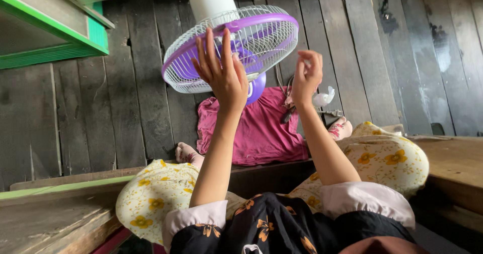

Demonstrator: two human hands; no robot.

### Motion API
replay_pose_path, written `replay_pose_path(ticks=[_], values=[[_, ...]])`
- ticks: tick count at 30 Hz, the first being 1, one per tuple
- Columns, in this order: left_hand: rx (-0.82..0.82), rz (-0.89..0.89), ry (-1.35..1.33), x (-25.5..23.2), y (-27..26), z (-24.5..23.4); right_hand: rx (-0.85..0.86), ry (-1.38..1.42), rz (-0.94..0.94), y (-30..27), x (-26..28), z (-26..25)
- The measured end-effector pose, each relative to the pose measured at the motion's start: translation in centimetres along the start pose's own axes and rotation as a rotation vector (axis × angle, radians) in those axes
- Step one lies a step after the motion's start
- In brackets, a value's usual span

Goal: The person disassembles a small purple and white electric fan. They use a screwdriver to loosen the front grille, remove the fan blades, and then detach the rear grille and motor housing.

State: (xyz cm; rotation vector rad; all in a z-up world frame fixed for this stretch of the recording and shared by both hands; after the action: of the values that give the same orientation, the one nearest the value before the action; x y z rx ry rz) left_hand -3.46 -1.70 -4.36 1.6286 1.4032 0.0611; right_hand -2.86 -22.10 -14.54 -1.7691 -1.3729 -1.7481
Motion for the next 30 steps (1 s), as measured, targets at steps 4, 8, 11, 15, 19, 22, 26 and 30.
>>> replay_pose_path(ticks=[4, 8, 11, 15, 19, 22, 26, 30], values=[[0.054, 0.046, 0.037, 1.1, -4.3, 1.7, 0.134, -0.210, 0.199, -3.8, -9.3, -0.4], [0.107, 0.090, 0.054, 2.5, -8.4, 3.5, 0.232, -0.186, 0.467, -8.1, -14.7, -0.9], [0.139, 0.096, 0.076, 3.5, -10.5, 4.6, 0.279, -0.164, 0.502, -8.7, -15.8, -0.4], [0.209, 0.093, 0.087, 4.3, -13.2, 5.7, 0.324, -0.110, 0.559, -7.8, -15.0, 0.5], [0.281, 0.145, 0.138, 4.9, -15.0, 6.3, 0.331, -0.141, 0.329, -6.5, -13.0, 1.7], [0.310, 0.161, 0.141, 5.1, -16.1, 6.2, 0.374, -0.117, 0.415, -6.2, -12.2, 2.2], [0.306, 0.123, 0.014, 4.7, -17.2, 5.7, 0.423, -0.168, 0.521, -7.1, -13.6, 2.0], [0.457, 0.003, -0.262, 4.5, -18.2, 6.9, 0.406, -0.256, 0.538, -9.5, -18.6, 1.1]])
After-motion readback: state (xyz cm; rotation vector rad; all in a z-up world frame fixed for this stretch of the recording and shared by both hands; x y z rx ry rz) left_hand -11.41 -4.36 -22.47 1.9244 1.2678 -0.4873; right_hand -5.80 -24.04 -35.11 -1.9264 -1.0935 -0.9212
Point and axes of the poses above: each hand's wrist, its own y-axis towards the middle knuckle, its own z-axis out of the palm, x = y × z, the point moved 1 cm from there along y, towards the middle knuckle, and after that the axes turned 8 degrees about -y, right-handed, at the moved point
